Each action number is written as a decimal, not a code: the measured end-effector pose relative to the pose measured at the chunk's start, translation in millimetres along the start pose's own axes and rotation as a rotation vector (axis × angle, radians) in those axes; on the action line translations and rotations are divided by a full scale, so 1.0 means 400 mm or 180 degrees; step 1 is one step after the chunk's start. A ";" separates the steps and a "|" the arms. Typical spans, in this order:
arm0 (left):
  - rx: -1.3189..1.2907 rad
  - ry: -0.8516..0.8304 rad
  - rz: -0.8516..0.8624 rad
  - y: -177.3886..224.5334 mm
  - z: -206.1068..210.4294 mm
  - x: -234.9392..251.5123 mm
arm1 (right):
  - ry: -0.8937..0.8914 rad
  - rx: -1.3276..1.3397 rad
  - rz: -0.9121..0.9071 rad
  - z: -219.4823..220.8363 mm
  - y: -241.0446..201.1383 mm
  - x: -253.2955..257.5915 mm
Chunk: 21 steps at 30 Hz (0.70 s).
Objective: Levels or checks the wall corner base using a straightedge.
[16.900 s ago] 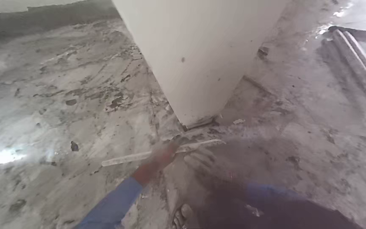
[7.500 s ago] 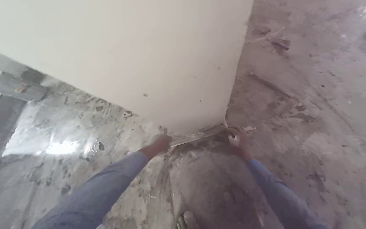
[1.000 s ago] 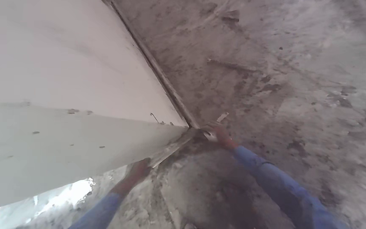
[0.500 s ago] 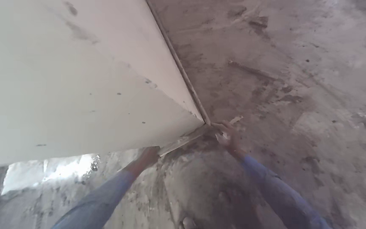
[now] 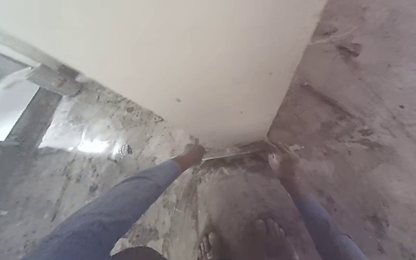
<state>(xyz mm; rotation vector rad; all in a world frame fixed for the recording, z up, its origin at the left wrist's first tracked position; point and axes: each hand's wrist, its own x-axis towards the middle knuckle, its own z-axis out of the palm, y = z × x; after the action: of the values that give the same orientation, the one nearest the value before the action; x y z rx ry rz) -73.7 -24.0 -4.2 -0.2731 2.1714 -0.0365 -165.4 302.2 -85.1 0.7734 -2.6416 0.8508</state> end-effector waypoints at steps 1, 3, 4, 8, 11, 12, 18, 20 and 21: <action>-0.0015 0.0078 0.0054 -0.004 0.006 0.003 | -0.0092 -0.0161 0.0009 -0.011 -0.011 0.008; -0.0254 0.0272 0.0249 -0.006 0.018 0.008 | -0.0271 -0.0346 0.0090 -0.024 -0.033 0.019; -0.0475 0.0358 0.0371 -0.001 0.023 0.009 | -0.0326 -0.0391 0.0119 -0.026 -0.039 0.021; -0.1111 0.0559 0.0644 0.055 0.012 0.003 | -0.0386 -0.0372 0.0099 -0.028 -0.044 0.026; -0.1281 0.0660 0.0760 0.093 0.002 -0.041 | -0.0226 -0.0534 -0.0028 -0.021 -0.048 0.029; -0.1408 0.0708 0.0925 0.094 0.011 -0.047 | -0.0212 -0.0595 -0.0035 -0.020 -0.048 0.029; -0.0192 0.1627 0.0823 0.115 0.114 -0.070 | -0.0669 -0.0681 0.0389 -0.026 -0.072 0.035; -0.0051 0.1705 0.0866 0.121 0.156 -0.088 | -0.0884 -0.0779 0.0586 -0.040 -0.096 0.044; 0.0125 0.1790 0.0965 0.120 0.177 -0.093 | -0.0954 -0.0840 0.0639 -0.043 -0.104 0.049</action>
<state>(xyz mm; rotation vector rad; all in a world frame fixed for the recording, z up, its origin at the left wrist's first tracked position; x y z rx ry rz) -4.2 36.0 -21.6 0.1095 2.7450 0.0187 -157.0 276.1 -44.6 0.6154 -3.0547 0.4404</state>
